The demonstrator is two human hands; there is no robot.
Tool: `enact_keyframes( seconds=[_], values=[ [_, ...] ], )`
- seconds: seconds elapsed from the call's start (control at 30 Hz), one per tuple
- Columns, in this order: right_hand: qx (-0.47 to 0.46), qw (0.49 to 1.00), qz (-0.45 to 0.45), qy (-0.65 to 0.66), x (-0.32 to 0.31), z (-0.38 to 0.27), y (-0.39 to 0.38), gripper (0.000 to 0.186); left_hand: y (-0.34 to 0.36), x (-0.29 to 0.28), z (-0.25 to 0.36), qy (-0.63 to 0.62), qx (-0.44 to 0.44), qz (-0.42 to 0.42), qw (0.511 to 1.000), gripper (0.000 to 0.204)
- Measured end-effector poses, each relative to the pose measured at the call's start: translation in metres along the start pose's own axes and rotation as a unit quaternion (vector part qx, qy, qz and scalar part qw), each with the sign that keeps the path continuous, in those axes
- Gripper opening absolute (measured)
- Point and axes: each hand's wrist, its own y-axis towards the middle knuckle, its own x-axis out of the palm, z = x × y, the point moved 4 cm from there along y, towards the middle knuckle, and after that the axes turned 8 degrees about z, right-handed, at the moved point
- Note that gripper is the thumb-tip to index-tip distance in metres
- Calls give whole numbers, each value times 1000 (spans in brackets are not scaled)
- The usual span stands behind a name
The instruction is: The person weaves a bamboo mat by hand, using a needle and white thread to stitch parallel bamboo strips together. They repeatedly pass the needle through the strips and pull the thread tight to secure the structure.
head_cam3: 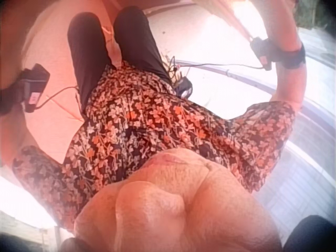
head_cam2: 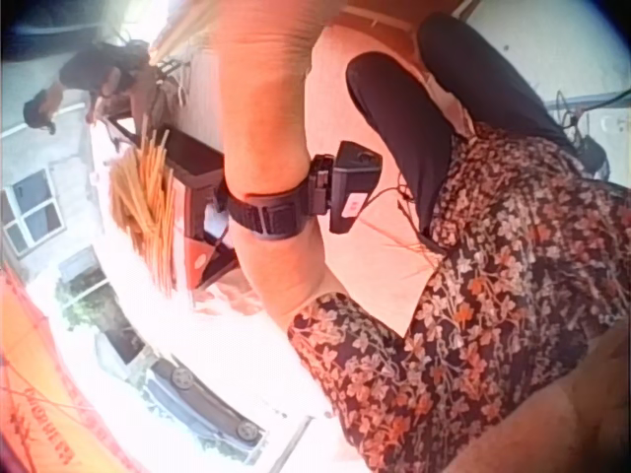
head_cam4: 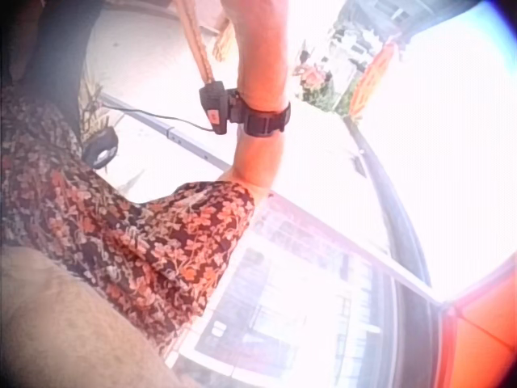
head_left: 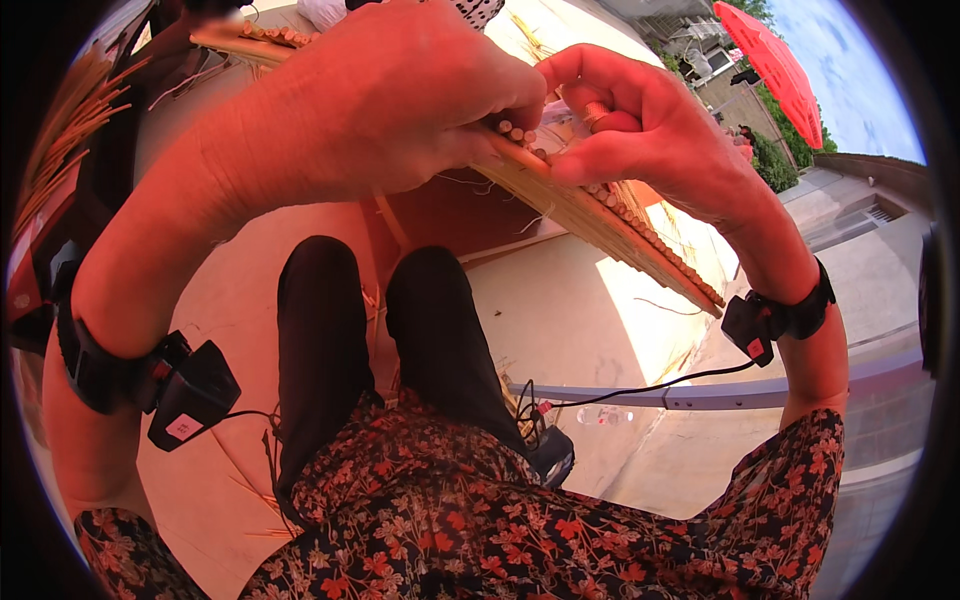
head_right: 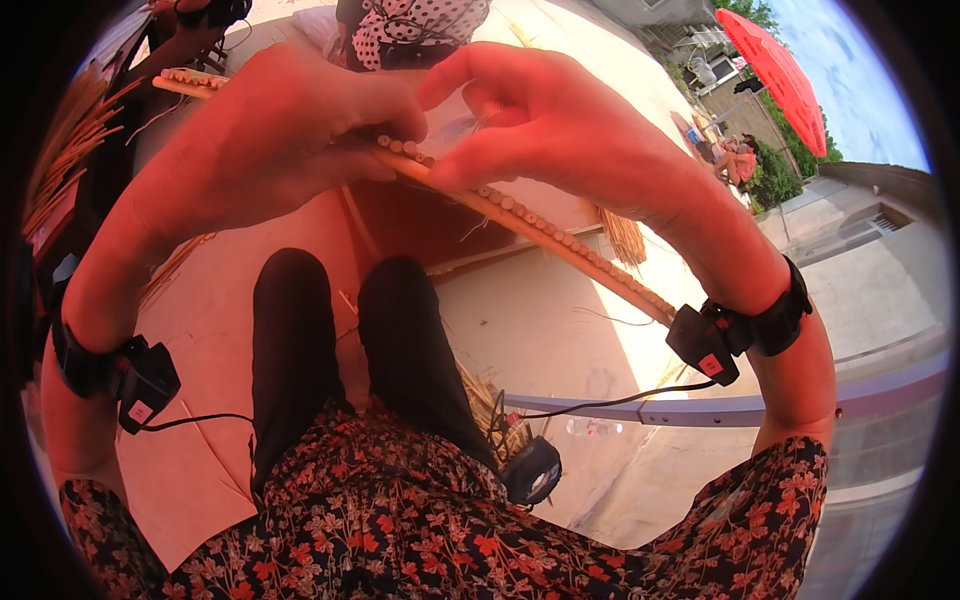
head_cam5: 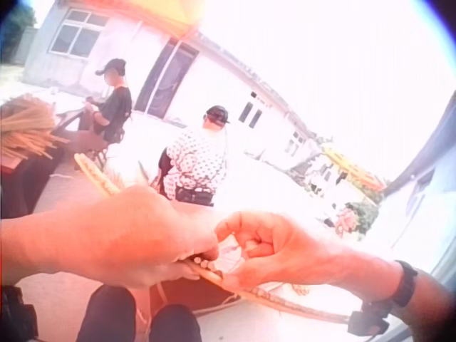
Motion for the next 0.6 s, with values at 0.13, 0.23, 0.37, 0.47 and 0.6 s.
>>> enact_keyframes(
  seconds=[0.13,0.23,0.37,0.47,0.6],
  values=[
    [2,1000,-12,3,-1,10,0,43,4,5,3,27,8,-24,999,20],
    [18,999,-33,16,-4,16,-2,45,3,10,0,31,14,-19,999,19],
    [15,998,-48,27,1,16,-2,47,0,9,-2,43,0,-15,999,17],
    [33,996,-54,69,8,17,-5,49,-1,10,-2,46,-4,-19,999,17],
    [11,995,-62,71,2,19,-6,52,3,9,-2,46,-7,-18,999,19]
  ],
)
